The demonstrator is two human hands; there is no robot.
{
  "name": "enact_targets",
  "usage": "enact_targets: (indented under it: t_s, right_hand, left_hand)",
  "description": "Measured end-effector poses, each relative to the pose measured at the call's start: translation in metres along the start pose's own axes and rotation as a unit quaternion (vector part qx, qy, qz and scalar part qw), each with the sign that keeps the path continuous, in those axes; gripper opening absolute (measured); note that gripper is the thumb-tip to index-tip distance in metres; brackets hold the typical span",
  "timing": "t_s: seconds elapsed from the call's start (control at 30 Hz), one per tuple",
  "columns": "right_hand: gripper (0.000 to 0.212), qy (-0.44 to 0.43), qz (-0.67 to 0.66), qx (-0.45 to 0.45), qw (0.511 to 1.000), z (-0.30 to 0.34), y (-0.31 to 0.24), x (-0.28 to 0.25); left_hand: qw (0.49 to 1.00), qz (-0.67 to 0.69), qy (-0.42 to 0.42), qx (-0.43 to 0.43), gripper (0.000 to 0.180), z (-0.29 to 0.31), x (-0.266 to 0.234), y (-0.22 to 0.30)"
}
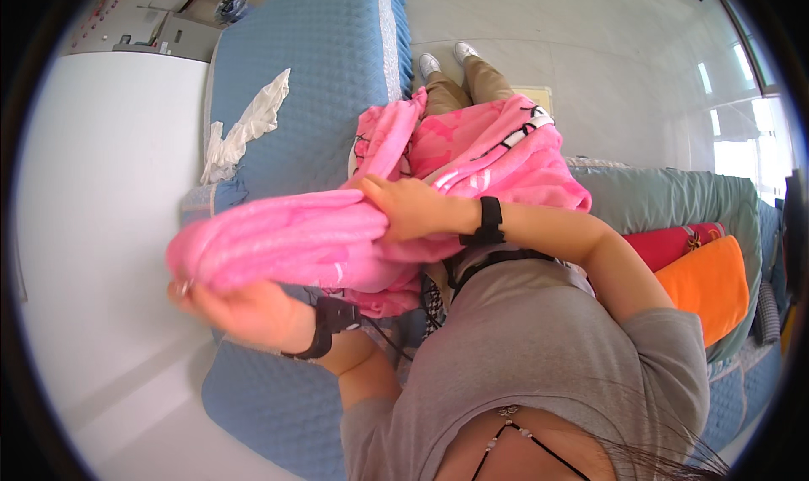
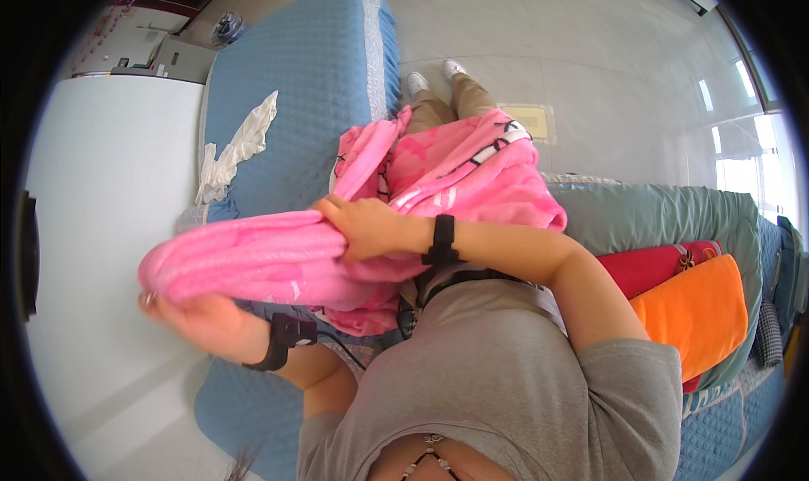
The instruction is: Folding a small orange towel and a pink blanket with a character print.
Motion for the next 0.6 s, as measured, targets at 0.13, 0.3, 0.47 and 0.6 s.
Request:
enact_targets:
  t_s: [0.13, 0.3, 0.47, 0.6]
  right_hand:
    - [0.062, 0.046, 0.097, -0.015, 0.994, -0.03, 0.056, 0.011]
    - [0.044, -0.014, 0.144, -0.017, 0.989, -0.04, 0.099, 0.007]
    - [0.03, 0.079, 0.211, 0.183, 0.957, -0.09, 0.145, -0.061]
    - [0.024, 0.398, 0.195, -0.008, 0.896, -0.109, 0.093, -0.192]
  left_hand:
    - [0.994, -0.069, 0.09, -0.002, 0.023, 0.003, -0.038, -0.008]
    - [0.919, -0.386, 0.056, -0.058, 0.022, -0.004, -0.062, 0.005]
    - [0.973, -0.201, 0.021, 0.111, 0.021, -0.023, -0.024, -0.026]
    - [0.878, 0.381, 0.203, -0.206, 0.017, -0.041, -0.018, -0.103]
Point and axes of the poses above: each hand's wrist, its own z-axis away from the middle knuckle, its own x-axis out of the palm, y = z × x, the point moved 3 cm from there along -z, towards the middle knuckle, and after that the axes turned 1 degree about x, right-handed, at the moved point
